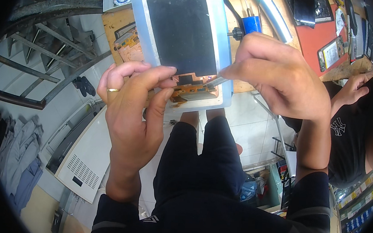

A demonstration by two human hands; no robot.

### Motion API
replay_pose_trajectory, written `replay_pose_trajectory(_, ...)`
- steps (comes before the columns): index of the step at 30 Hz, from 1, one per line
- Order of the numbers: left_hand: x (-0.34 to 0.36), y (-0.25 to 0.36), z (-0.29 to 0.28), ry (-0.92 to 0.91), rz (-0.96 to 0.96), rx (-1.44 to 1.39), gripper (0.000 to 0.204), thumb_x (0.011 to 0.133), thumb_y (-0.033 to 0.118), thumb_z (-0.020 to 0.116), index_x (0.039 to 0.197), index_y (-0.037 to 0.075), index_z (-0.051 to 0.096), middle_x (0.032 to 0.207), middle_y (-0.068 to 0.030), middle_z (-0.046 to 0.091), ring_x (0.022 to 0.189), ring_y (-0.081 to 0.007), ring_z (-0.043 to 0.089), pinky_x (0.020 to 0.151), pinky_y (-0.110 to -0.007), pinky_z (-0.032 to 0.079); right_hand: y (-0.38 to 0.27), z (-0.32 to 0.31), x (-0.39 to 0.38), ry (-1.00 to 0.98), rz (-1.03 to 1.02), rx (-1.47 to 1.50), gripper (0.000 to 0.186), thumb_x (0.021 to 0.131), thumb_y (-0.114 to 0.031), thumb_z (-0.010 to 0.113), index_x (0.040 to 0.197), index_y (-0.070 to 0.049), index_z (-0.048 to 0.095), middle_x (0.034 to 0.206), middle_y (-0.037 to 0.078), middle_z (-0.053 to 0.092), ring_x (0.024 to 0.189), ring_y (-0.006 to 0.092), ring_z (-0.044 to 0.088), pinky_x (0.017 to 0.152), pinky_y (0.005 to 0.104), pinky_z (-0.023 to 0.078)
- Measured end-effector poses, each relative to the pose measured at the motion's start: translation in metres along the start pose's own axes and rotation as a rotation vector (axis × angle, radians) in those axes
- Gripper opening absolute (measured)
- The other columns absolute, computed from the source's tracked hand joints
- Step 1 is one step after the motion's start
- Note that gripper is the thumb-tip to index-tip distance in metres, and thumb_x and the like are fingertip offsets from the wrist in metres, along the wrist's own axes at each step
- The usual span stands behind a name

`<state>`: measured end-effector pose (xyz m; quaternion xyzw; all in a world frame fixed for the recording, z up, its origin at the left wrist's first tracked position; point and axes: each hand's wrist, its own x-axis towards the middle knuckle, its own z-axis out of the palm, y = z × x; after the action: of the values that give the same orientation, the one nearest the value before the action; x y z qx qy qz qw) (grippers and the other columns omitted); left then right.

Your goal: The person uses a metal spudger and tweezers to pry and lift a ribbon cable and small components from the bottom edge of a smartphone screen assembly held in a blue clamp. The person repeatedly adjusts the cable and repositions the phone while working on the internal connectors.

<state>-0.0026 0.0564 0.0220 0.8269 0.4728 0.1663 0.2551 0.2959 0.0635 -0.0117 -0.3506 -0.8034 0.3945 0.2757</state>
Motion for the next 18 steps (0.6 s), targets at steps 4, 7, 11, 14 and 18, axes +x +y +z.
replay_pose_trajectory(4,0.0005,-0.0004,0.0007,0.007,0.002,-0.008,0.022,0.101,0.005,0.074,0.123,0.009,0.075,0.103,-0.0008,0.081,0.118,-0.0288,0.065,0.119,-0.051,0.032,0.0019,0.0019,0.0004,0.004,-0.022,-0.009,0.046,0.075,0.018,0.065,0.114,0.000,0.080,0.097,0.012,0.059,0.088,0.0284,0.066,0.073,0.0380,0.051)
replay_pose_trajectory(7,0.0004,-0.0002,0.0003,0.006,0.000,-0.009,0.023,0.101,0.005,0.074,0.123,0.009,0.075,0.103,-0.0009,0.081,0.118,-0.0287,0.065,0.119,-0.050,0.032,0.0032,0.0027,0.0004,0.008,-0.034,-0.007,0.046,0.074,0.018,0.065,0.114,0.000,0.081,0.097,0.012,0.060,0.087,0.0283,0.066,0.072,0.0377,0.051)
replay_pose_trajectory(11,0.0007,0.0003,0.0001,0.002,-0.005,-0.011,0.023,0.101,0.004,0.074,0.123,0.009,0.075,0.103,-0.0008,0.081,0.117,-0.0285,0.065,0.119,-0.050,0.032,0.0040,0.0031,0.0010,0.006,-0.034,0.002,0.048,0.072,0.017,0.065,0.114,0.000,0.081,0.096,0.012,0.060,0.087,0.0288,0.065,0.072,0.0381,0.051)
replay_pose_trajectory(14,0.0009,0.0012,0.0004,0.005,-0.013,-0.016,0.023,0.100,0.004,0.075,0.123,0.009,0.076,0.103,-0.0006,0.081,0.117,-0.0284,0.065,0.120,-0.050,0.032,0.0023,0.0019,0.0018,-0.009,-0.006,0.013,0.050,0.069,0.016,0.065,0.115,0.001,0.081,0.095,0.012,0.060,0.086,0.0302,0.065,0.073,0.0388,0.051)
replay_pose_trajectory(18,0.0007,0.0031,-0.0001,0.003,-0.027,-0.010,0.023,0.100,0.005,0.076,0.123,0.010,0.076,0.104,-0.0001,0.080,0.117,-0.0279,0.065,0.120,-0.051,0.032,-0.0027,0.0002,0.0038,-0.016,0.028,0.027,0.056,0.063,0.015,0.064,0.115,0.000,0.081,0.093,0.012,0.059,0.085,0.0320,0.064,0.075,0.0394,0.051)
